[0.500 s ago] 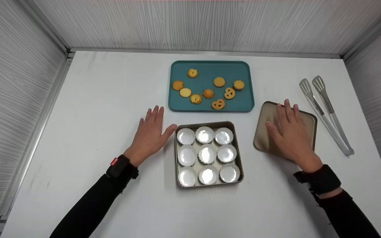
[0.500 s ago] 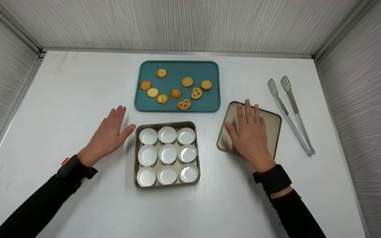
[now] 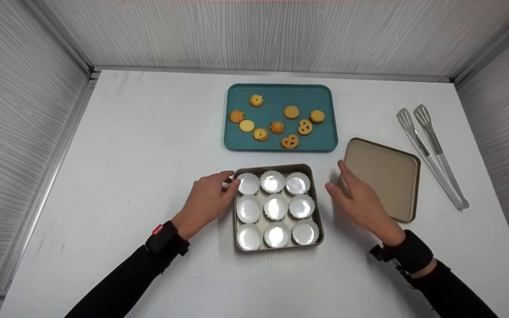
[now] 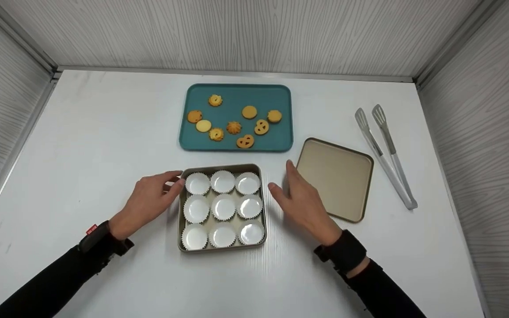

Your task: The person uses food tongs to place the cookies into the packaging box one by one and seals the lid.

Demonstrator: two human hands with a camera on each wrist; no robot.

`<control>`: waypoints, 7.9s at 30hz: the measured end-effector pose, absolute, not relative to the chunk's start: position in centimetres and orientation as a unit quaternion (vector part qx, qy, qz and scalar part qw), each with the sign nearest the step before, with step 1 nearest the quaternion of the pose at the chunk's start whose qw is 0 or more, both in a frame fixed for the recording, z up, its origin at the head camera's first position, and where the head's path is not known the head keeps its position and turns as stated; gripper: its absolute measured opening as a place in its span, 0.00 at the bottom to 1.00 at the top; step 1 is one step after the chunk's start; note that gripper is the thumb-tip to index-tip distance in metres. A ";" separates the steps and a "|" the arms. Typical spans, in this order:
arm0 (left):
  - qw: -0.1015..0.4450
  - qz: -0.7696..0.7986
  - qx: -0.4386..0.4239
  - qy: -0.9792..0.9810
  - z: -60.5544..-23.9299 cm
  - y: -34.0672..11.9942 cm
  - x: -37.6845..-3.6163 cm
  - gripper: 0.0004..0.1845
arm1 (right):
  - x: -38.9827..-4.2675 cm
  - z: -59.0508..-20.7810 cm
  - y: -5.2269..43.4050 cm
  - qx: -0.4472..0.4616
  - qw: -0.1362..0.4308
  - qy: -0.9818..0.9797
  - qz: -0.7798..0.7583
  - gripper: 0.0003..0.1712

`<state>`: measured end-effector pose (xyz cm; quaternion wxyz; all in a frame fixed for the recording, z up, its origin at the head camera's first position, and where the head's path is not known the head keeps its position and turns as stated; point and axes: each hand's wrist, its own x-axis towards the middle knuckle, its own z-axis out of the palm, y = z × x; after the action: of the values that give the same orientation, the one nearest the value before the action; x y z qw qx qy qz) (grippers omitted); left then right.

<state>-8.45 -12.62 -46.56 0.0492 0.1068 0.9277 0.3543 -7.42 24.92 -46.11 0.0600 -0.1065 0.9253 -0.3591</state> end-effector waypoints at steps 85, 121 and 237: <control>0.098 0.506 0.066 0.855 -47.7 -9.2 -11.3 0.32 | -11.9 -46.5 43.9 -0.070 -0.216 0.964 -0.141 0.20; 0.097 0.547 0.045 0.831 -48.2 -9.2 -11.7 0.32 | -14.0 -46.8 46.2 0.015 -0.051 0.988 -0.142 0.20; 0.133 0.561 0.023 0.817 -48.1 -9.2 -11.4 0.30 | -12.6 -40.3 22.0 -0.278 0.144 0.923 -0.225 0.12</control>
<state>-11.44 -9.16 -48.07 0.1326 0.0232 0.8171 0.5605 -12.59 22.04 -40.33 0.1439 -0.2776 0.9229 -0.2248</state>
